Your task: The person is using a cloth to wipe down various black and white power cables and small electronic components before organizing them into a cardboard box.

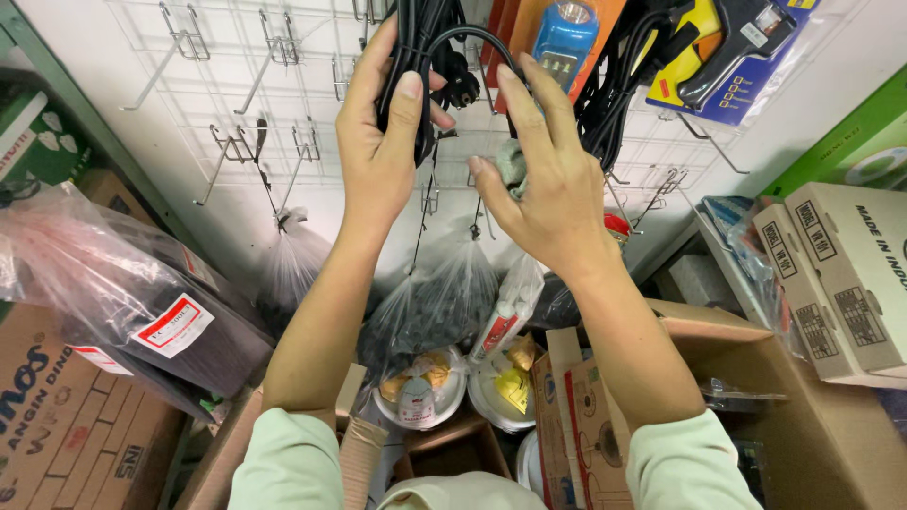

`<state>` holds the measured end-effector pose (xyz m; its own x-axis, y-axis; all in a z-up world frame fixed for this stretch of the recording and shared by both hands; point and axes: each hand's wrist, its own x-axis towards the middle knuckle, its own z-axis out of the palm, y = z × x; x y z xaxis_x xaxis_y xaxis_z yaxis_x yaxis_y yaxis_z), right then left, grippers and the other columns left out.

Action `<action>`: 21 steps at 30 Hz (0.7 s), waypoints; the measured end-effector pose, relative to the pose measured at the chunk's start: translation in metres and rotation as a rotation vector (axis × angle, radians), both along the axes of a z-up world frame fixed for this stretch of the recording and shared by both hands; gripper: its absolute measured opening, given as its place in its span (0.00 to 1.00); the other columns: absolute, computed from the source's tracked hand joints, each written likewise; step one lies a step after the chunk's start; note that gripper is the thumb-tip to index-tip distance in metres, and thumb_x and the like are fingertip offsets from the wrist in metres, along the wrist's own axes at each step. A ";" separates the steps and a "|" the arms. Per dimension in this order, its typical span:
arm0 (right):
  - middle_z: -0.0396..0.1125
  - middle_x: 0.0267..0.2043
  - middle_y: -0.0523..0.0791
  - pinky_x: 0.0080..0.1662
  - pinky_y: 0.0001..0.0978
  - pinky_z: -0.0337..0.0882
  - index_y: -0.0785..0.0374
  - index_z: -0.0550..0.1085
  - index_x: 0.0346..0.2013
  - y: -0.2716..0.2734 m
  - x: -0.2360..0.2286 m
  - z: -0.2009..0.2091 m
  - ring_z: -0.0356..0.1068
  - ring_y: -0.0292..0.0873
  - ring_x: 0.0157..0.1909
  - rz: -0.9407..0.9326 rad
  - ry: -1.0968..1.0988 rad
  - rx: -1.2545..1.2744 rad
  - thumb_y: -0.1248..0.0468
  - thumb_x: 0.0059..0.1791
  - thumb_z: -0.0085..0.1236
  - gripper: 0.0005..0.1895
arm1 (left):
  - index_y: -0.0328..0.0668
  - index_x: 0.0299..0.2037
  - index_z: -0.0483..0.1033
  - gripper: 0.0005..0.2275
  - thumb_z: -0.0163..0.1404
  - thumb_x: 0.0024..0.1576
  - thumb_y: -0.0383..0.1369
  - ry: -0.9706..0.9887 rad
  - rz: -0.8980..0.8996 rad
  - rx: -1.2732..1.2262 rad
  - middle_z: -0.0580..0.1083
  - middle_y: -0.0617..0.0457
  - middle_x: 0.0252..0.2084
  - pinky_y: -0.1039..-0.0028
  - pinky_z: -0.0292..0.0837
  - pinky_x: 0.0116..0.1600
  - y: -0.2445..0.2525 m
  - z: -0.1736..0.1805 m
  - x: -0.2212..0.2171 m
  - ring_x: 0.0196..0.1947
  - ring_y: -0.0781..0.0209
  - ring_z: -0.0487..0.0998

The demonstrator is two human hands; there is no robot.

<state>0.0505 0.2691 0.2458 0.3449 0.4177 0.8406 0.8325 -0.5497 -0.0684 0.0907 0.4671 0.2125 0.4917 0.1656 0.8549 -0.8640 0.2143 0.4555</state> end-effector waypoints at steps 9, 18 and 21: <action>0.65 0.52 0.49 0.51 0.32 0.70 0.65 0.68 0.55 -0.010 -0.003 -0.009 0.67 0.46 0.49 0.053 -0.144 0.327 0.73 0.52 0.61 0.18 | 0.35 0.72 0.64 0.18 0.46 0.74 0.33 0.016 0.120 0.036 0.75 0.52 0.48 0.80 0.72 0.39 0.010 -0.002 -0.006 0.32 0.71 0.73; 0.67 0.41 0.47 0.43 0.28 0.70 0.63 0.68 0.47 -0.005 -0.007 -0.046 0.69 0.40 0.38 0.190 0.040 0.269 0.74 0.49 0.58 0.13 | 0.36 0.72 0.61 0.18 0.40 0.77 0.39 0.031 0.099 -0.009 0.75 0.54 0.41 0.79 0.72 0.41 0.003 -0.019 0.004 0.33 0.70 0.74; 0.66 0.61 0.53 0.62 0.36 0.69 0.67 0.63 0.66 -0.003 -0.008 -0.040 0.69 0.50 0.59 0.241 0.044 0.130 0.72 0.51 0.58 0.28 | 0.37 0.72 0.62 0.17 0.40 0.78 0.38 0.019 0.115 -0.009 0.74 0.54 0.45 0.79 0.73 0.43 -0.005 -0.023 0.002 0.35 0.70 0.75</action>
<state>0.0424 0.2664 0.2058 0.2861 0.3816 0.8789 0.9329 -0.3202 -0.1647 0.0926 0.4622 0.1899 0.4847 0.2299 0.8439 -0.8746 0.1184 0.4701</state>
